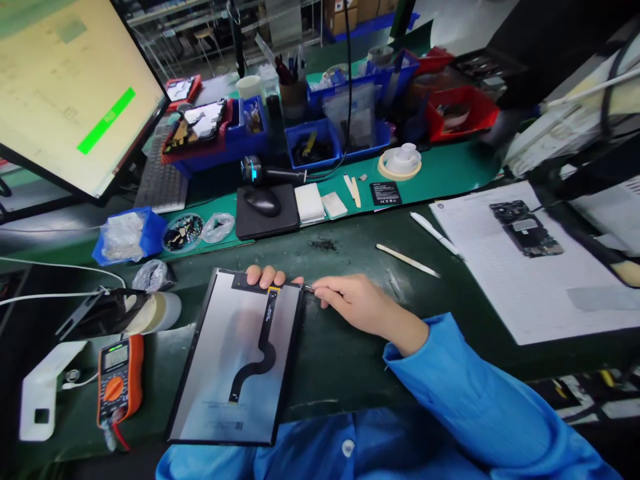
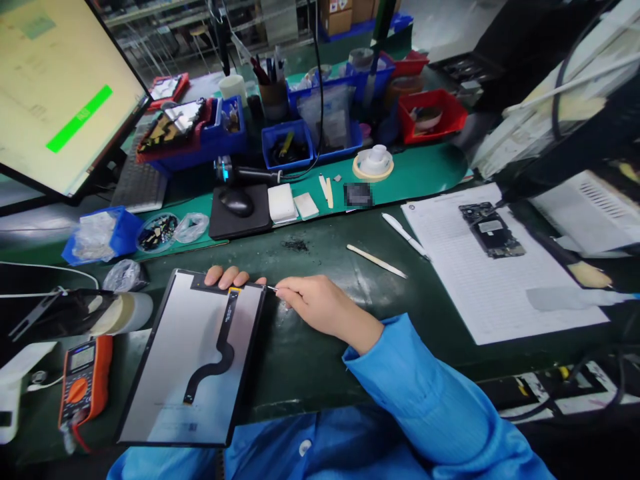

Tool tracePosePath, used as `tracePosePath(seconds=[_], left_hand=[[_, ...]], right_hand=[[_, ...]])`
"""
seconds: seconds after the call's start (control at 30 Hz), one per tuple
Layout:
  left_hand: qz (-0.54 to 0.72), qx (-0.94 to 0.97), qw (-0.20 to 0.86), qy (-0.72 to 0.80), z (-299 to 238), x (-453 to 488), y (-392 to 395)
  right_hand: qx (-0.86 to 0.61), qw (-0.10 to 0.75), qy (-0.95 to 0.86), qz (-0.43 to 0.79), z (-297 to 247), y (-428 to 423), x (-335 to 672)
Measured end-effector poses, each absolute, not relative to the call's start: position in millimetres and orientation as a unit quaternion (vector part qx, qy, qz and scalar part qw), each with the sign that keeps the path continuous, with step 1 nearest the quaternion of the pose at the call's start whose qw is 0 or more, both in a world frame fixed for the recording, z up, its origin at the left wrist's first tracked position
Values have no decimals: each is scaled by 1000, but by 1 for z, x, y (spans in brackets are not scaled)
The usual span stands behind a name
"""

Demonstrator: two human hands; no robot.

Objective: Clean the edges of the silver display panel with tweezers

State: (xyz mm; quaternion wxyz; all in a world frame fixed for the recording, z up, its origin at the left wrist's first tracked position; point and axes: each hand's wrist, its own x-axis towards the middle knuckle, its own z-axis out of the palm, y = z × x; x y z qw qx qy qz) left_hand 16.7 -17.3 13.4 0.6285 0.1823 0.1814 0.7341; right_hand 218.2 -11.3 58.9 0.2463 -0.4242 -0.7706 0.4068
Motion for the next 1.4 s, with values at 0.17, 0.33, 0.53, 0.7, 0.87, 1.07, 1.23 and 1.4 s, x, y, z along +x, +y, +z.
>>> tracePosePath(seconds=[0.17,0.33,0.53,0.7,0.87,1.07,1.23,1.4], left_hand=[[730,158,653,127,19,16,-19],[737,129,643,164,38,20,-27],[744,119,624,207,45,26,-26],[738,159,624,201,41,23,-25],[745,128,642,129,43,24,-28],[760,135,610,180,46,28,-25],[755,163,590,237,44,26,-24],[754,160,592,236,44,26,-24]], right_hand=[[-442,269,-764,386,56,-13,215],[-412,273,-799,343,53,-12,215],[-416,263,-785,375,54,-14,214],[-460,270,-741,409,52,-16,209],[-443,264,-768,379,53,-15,209],[-444,278,-755,395,53,-16,209],[-476,288,-719,416,50,-19,205],[-462,297,-730,408,48,-20,204]])
